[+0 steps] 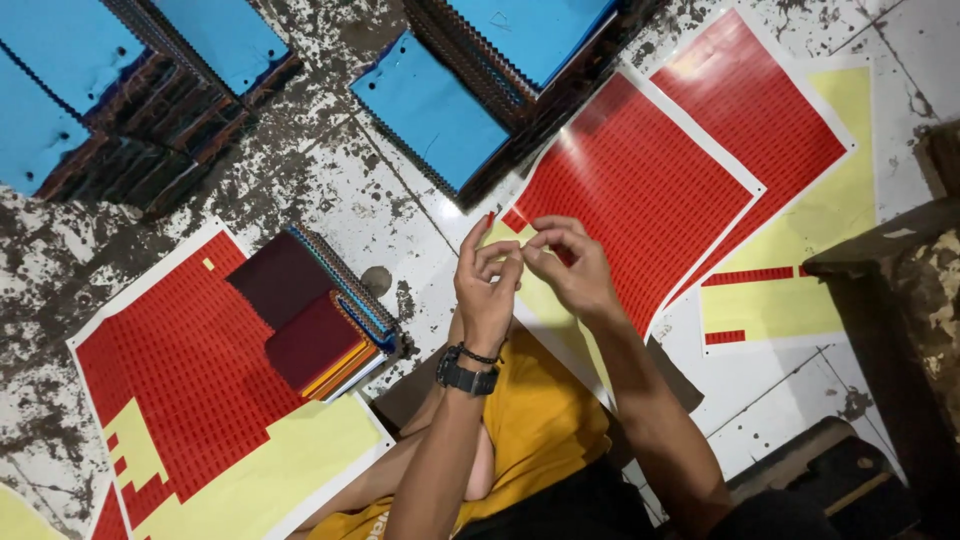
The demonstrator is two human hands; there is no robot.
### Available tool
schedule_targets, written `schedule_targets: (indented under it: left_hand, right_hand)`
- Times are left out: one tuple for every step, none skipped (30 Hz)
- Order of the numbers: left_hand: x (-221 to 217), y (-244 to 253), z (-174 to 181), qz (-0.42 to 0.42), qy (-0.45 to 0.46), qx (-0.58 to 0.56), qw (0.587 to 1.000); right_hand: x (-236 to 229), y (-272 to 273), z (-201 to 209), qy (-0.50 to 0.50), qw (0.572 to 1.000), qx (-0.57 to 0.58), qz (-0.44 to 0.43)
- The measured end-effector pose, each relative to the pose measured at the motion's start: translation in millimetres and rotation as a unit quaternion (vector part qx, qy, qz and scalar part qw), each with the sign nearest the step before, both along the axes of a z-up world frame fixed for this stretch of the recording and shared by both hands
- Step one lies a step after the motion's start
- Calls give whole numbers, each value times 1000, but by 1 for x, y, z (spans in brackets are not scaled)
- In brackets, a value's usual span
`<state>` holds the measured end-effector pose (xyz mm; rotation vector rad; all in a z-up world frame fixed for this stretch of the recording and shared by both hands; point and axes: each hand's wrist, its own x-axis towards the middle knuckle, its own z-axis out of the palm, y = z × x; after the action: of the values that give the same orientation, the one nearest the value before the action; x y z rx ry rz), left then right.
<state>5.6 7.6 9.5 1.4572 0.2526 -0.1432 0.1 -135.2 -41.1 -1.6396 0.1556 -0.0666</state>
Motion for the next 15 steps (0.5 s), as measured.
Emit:
schedule_targets:
  left_hand:
    - [1,-1,-7,1,-1,0,1000]
    - [1,-2,-14,5,-9,-16,1000]
    - [1,-3,-21,9,-18,-31,999]
    - [1,-2,-19,9,-18,-31,999]
    - [0,-3,-18,24,-19,-20,999]
    - [-1,-3,-16,39,-20,-10,999]
    - [-1,-3,-17,38,-20,-9,999]
    - [-2,-2,-17,54,-25,2,998]
    - [-3,-2,-18,70,-29,14,997]
    - [-4,-2,-19,71,-30,15,997]
    - [-5,-2,-20,76,-33,20,996]
    - [-6,-2,-21,83,-35,25,996]
    - [-4,-1,-23,85,-37,25,995]
    - [-4,0,-25,93,-43,19,995]
    - [-5,0,-27,100,-49,13,994]
  right_hand:
    - [1,0,1,-1,1000,0,1]
    - [1,0,1,15,1000,26,9]
    - [1,0,2,31,998,52,17]
    - [3,2,11,31,998,52,17]
    - [4,4,21,43,999,-24,-13]
    - [6,5,31,54,993,-99,-44]
    - [11,9,32,54,993,-99,-44]
    - [15,13,33,-12,980,-193,-47]
    - [19,17,34,-77,954,-284,-50]
    - [20,19,34,-78,955,-283,-49]
    - [20,22,34,-104,936,-332,-58]
    - [21,24,34,-130,913,-380,-66]
    - [22,24,26,-132,913,-380,-65]
    - [20,24,18,-150,899,-404,-77]
    - [19,23,9,-168,883,-428,-89]
